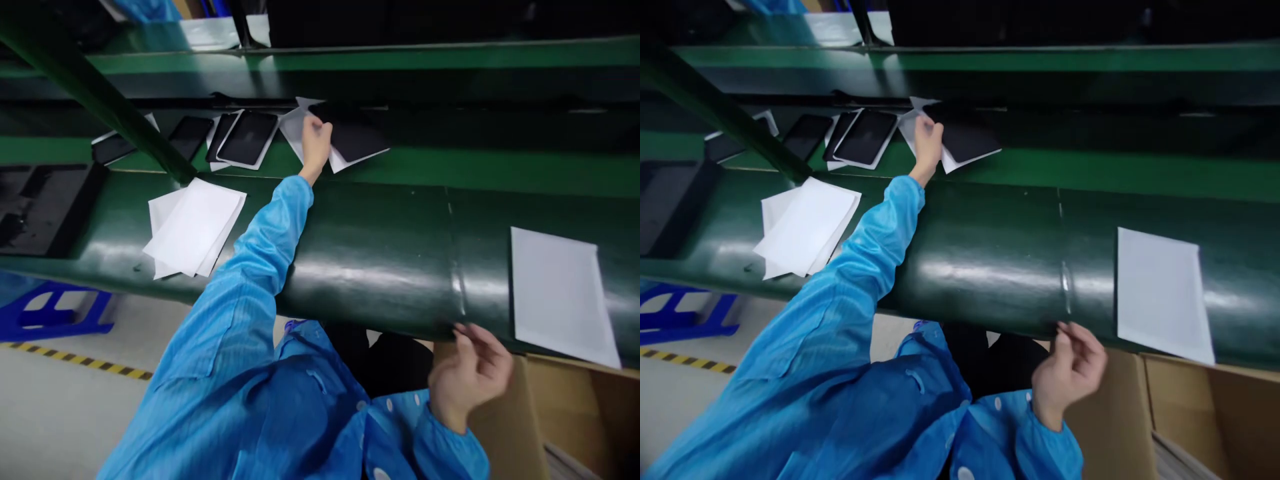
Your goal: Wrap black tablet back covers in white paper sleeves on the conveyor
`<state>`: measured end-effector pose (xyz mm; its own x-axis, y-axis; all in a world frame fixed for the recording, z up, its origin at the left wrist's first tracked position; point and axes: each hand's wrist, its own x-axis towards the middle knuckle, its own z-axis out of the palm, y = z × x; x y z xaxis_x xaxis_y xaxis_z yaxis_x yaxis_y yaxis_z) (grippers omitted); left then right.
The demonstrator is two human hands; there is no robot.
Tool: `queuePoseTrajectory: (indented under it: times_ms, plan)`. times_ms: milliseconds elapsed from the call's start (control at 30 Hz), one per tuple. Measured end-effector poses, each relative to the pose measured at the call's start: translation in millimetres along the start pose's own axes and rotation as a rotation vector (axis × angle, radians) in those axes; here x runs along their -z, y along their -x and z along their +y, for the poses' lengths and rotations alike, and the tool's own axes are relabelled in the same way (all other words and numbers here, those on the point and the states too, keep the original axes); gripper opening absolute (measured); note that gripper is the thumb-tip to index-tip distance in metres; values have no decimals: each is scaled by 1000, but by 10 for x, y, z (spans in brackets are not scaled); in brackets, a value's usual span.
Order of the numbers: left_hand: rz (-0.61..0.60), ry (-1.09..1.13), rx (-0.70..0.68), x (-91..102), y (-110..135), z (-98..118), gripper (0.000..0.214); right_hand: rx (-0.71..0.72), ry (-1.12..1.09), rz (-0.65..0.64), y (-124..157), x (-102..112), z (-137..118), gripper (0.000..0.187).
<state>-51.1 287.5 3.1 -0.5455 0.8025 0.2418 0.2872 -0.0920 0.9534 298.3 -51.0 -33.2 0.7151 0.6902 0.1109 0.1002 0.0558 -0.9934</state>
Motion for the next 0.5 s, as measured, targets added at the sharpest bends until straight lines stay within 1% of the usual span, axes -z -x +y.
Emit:
queuePoseTrajectory:
  times_ms: [67,133,167,233,267,300,367,433,500]
  plan:
    - [-11,34,-11,-25,394,92,27,-76,-67,-287,143,-70,-43,34]
    - [-67,70,-7,-3,933,172,31,-173,-161,-556,184,-133,-86,39]
    - [-113,81,-10,33,1241,210,35,-220,-209,-658,177,-164,-100,42]
    - [-244,92,-34,161,1880,286,44,-293,-285,-786,142,-218,-102,52]
    - [-308,102,-43,249,2187,321,48,-322,-299,-815,128,-236,-90,57]
    - [-363,110,-42,347,2471,351,51,-344,-300,-818,122,-243,-70,62]
    - [-456,82,-7,556,2947,394,53,-378,-277,-763,144,-220,-22,69]
    - [-492,5,30,750,3292,416,49,-418,-256,-696,200,-142,23,69]
    - [-496,-70,77,906,3520,428,44,-490,-257,-680,257,-28,61,64]
